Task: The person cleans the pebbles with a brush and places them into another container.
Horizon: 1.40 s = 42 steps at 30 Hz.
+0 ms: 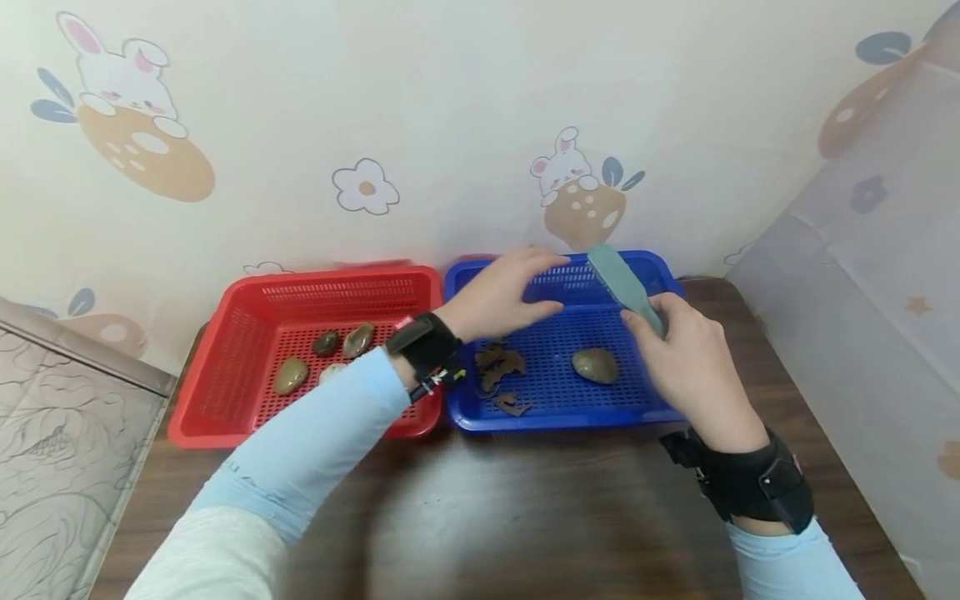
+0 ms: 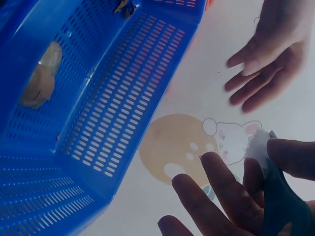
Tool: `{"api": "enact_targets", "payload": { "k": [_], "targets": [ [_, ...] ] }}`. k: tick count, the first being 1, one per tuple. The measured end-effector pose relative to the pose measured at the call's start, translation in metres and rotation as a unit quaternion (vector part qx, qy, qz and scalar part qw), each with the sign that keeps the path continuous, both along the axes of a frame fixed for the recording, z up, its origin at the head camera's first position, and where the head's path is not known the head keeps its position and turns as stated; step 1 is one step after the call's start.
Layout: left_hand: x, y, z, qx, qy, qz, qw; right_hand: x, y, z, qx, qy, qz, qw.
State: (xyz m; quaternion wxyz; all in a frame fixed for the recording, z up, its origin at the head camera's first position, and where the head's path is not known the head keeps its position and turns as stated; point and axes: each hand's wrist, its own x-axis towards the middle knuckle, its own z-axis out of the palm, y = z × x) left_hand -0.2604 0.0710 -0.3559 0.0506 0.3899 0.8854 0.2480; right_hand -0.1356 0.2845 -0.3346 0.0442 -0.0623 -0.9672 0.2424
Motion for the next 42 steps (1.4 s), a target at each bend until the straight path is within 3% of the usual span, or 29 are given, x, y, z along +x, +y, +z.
{"api": "enact_targets", "payload": {
  "k": [7, 14, 21, 29, 31, 36, 42],
  "targets": [
    [0.004, 0.048, -0.028, -0.099, 0.031, -0.035, 0.9940, 0.005, 0.008, 0.000, 0.009, -0.020, 0.002, 0.9998],
    [0.017, 0.088, -0.048, -0.183, 0.012, -0.090, 0.9790, 0.009, 0.012, -0.003, 0.012, -0.029, 0.002, 0.9995],
    [0.027, 0.103, -0.058, -0.255, 0.017, -0.121, 0.9592, 0.011, 0.010, -0.002, 0.008, -0.033, 0.004, 0.9994],
    [0.040, 0.109, -0.067, -0.337, -0.038, -0.114, 0.9336, 0.017, 0.009, -0.004, 0.008, -0.042, 0.005, 0.9991],
    [0.043, 0.107, -0.067, -0.326, -0.046, -0.117, 0.9370, 0.019, 0.009, -0.005, 0.010, -0.040, 0.006, 0.9991],
    [0.045, 0.101, -0.069, -0.259, -0.057, -0.127, 0.9558, 0.021, 0.010, -0.006, 0.010, -0.042, 0.005, 0.9990],
    [0.038, 0.100, -0.072, -0.215, -0.018, -0.133, 0.9673, 0.018, 0.009, -0.006, 0.008, -0.039, 0.011, 0.9991]
  ]
}}
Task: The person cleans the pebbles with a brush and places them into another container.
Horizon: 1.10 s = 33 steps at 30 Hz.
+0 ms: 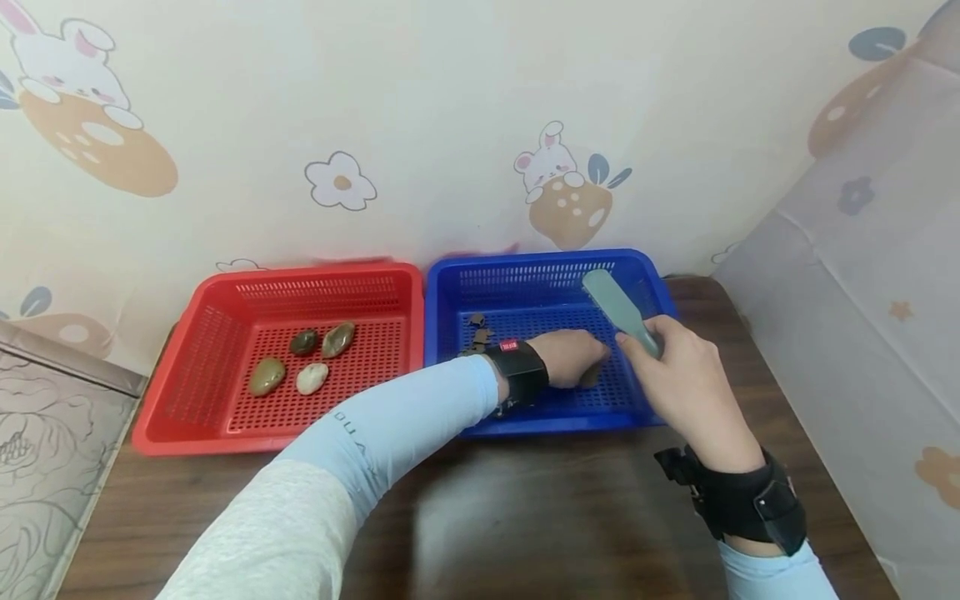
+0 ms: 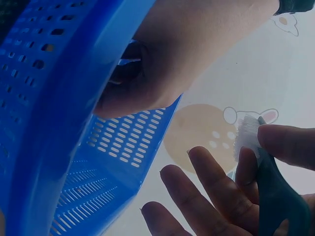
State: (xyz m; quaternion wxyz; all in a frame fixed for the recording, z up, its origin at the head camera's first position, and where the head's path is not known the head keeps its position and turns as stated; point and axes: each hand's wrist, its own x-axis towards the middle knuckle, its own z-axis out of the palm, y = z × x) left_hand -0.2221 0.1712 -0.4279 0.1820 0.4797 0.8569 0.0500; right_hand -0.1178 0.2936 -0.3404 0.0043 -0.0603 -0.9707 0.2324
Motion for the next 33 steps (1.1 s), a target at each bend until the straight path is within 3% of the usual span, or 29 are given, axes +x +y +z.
{"api": "enact_targets", "payload": {
  "k": [7, 15, 18, 23, 25, 28, 33],
  "targets": [
    [-0.001, -0.011, 0.001, -0.019, 0.016, -0.007, 0.9997, 0.002, -0.005, 0.004, -0.010, 0.010, 0.001, 0.9999],
    [0.008, -0.044, 0.015, -0.023, 0.078, -0.008, 0.9967, 0.009, -0.018, 0.009, -0.019, 0.037, -0.002, 0.9991],
    [0.012, -0.056, 0.025, 0.001, 0.077, 0.024, 0.9967, 0.012, -0.022, 0.013, -0.017, 0.048, -0.006, 0.9987],
    [0.017, -0.081, 0.044, 0.072, 0.013, 0.116, 0.9906, 0.014, -0.030, 0.016, -0.027, 0.046, -0.001, 0.9986],
    [0.019, -0.091, 0.051, 0.107, -0.021, 0.150, 0.9826, 0.015, -0.033, 0.016, -0.030, 0.046, 0.001, 0.9985],
    [0.023, -0.104, 0.062, 0.176, -0.062, 0.207, 0.9605, 0.017, -0.036, 0.014, -0.035, 0.049, 0.003, 0.9982],
    [0.030, -0.126, 0.075, 0.296, -0.116, 0.285, 0.9041, 0.017, -0.041, 0.012, -0.049, 0.043, 0.007, 0.9978]
  ]
}}
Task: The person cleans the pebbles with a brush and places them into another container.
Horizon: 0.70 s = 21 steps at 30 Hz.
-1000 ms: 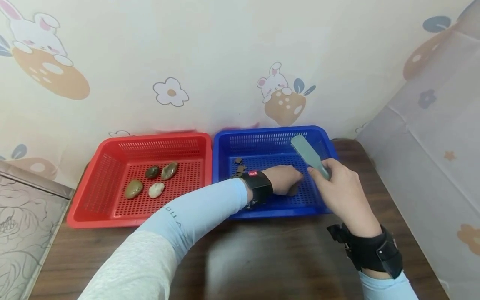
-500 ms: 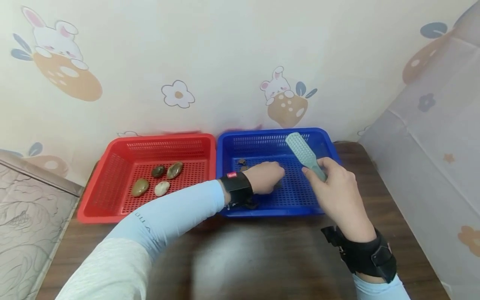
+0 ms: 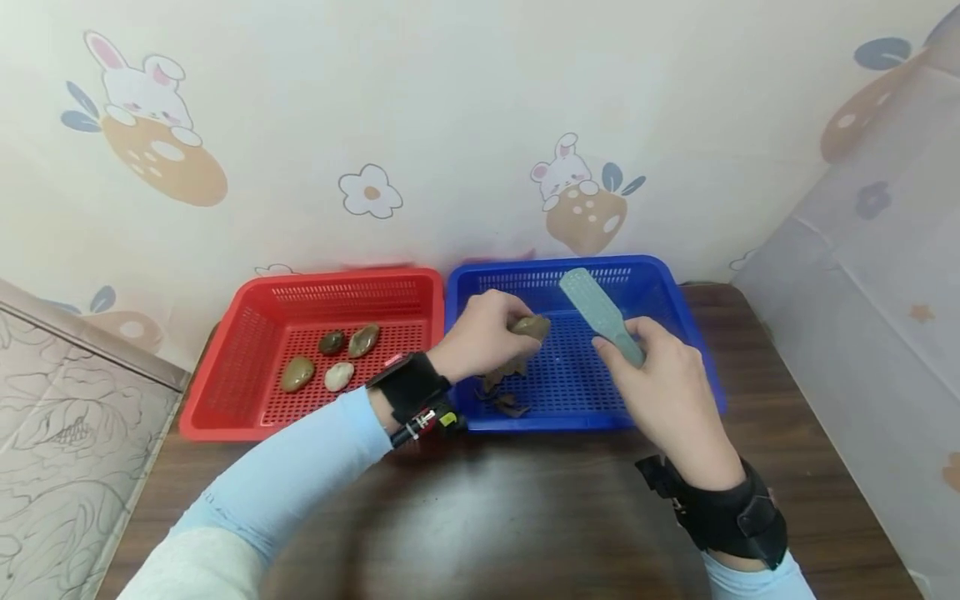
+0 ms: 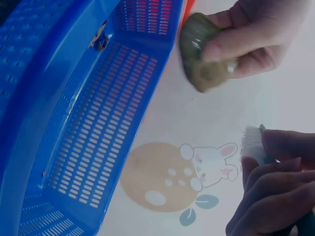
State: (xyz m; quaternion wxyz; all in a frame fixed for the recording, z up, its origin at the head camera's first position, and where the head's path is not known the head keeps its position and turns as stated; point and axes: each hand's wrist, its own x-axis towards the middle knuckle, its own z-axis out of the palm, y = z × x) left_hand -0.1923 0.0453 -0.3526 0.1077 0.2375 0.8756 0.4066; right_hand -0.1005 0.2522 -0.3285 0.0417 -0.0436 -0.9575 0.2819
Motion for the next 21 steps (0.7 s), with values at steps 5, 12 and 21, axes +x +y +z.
{"api": "enact_targets", "payload": {
  "k": [5, 12, 21],
  "targets": [
    [0.006, -0.018, 0.004, 0.102, -0.050, 0.074, 0.9907, 0.003, -0.006, -0.001, -0.016, 0.000, 0.006, 0.9999],
    [0.015, -0.041, -0.005, 0.266, -0.181, 0.144, 0.9359, 0.008, -0.019, -0.005, -0.044, -0.011, 0.023, 0.9987],
    [0.028, -0.058, -0.014, 0.364, -0.301, 0.162, 0.8665, 0.014, -0.037, -0.010, -0.069, 0.015, 0.067, 0.9952]
  ]
}}
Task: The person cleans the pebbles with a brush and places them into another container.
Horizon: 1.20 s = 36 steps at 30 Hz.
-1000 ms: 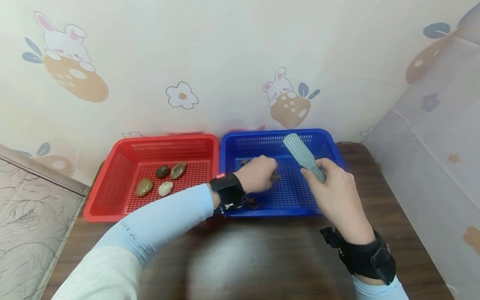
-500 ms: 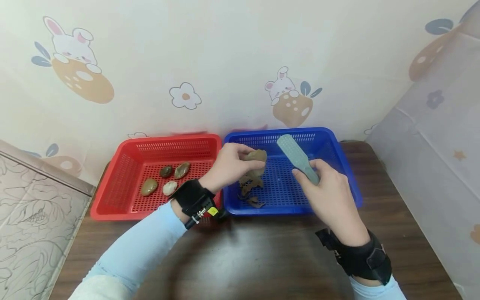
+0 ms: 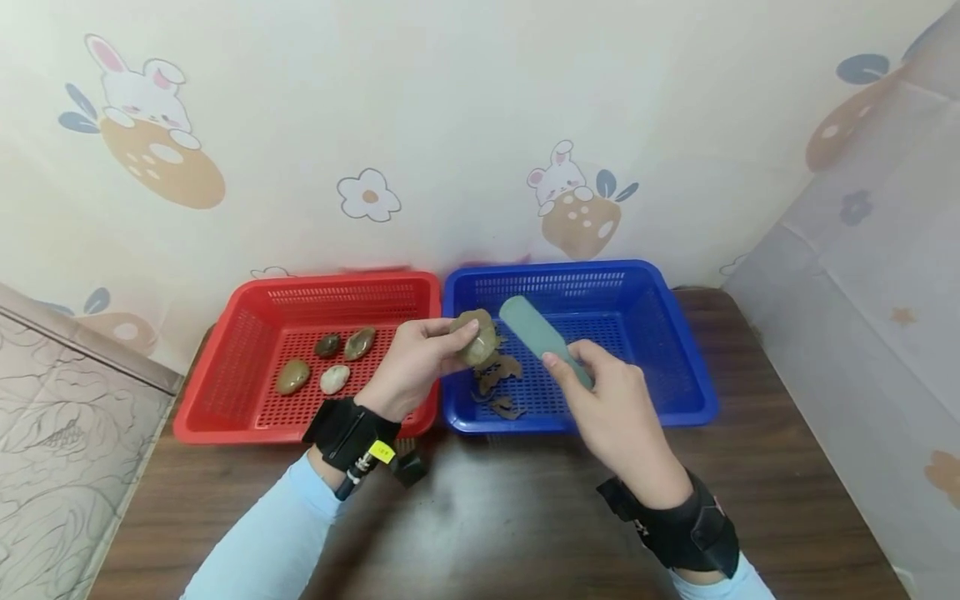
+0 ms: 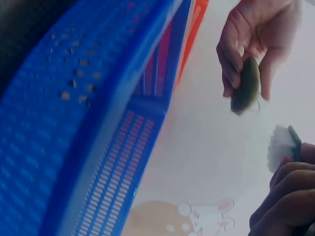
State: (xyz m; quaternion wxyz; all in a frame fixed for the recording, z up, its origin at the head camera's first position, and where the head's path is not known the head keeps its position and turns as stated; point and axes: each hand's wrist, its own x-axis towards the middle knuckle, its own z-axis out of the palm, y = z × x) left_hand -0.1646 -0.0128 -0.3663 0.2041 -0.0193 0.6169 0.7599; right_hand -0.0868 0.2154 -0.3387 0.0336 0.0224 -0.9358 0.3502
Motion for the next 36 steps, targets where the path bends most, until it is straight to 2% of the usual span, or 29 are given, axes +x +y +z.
{"api": "enact_targets", "payload": {
  "k": [7, 13, 19, 22, 27, 31, 36],
  "targets": [
    [0.007, -0.001, 0.000, 0.031, 0.003, -0.017, 0.9994, -0.003, -0.011, -0.011, 0.003, -0.026, 0.019, 0.9995],
    [0.009, -0.002, 0.004, 0.018, 0.003, -0.006, 0.9998, -0.011, -0.013, -0.014, 0.012, -0.003, -0.004, 0.9999],
    [0.010, -0.004, 0.004, 0.028, -0.005, -0.002, 0.9996, -0.007, -0.015, -0.012, -0.005, -0.002, 0.010, 0.9999],
    [0.010, -0.006, 0.005, 0.033, -0.003, -0.003, 0.9994, -0.007, -0.016, -0.014, 0.001, -0.006, 0.016, 0.9998],
    [0.012, -0.009, 0.007, 0.057, -0.010, -0.010, 0.9983, -0.012, -0.015, -0.016, 0.022, 0.007, -0.004, 0.9997],
    [0.011, -0.011, 0.006, 0.065, -0.012, 0.002, 0.9978, -0.010, -0.014, -0.016, 0.001, 0.015, -0.013, 0.9998],
    [0.010, -0.012, 0.002, 0.059, -0.017, 0.008, 0.9981, -0.008, -0.019, -0.018, -0.016, 0.011, 0.014, 0.9997]
  ]
}}
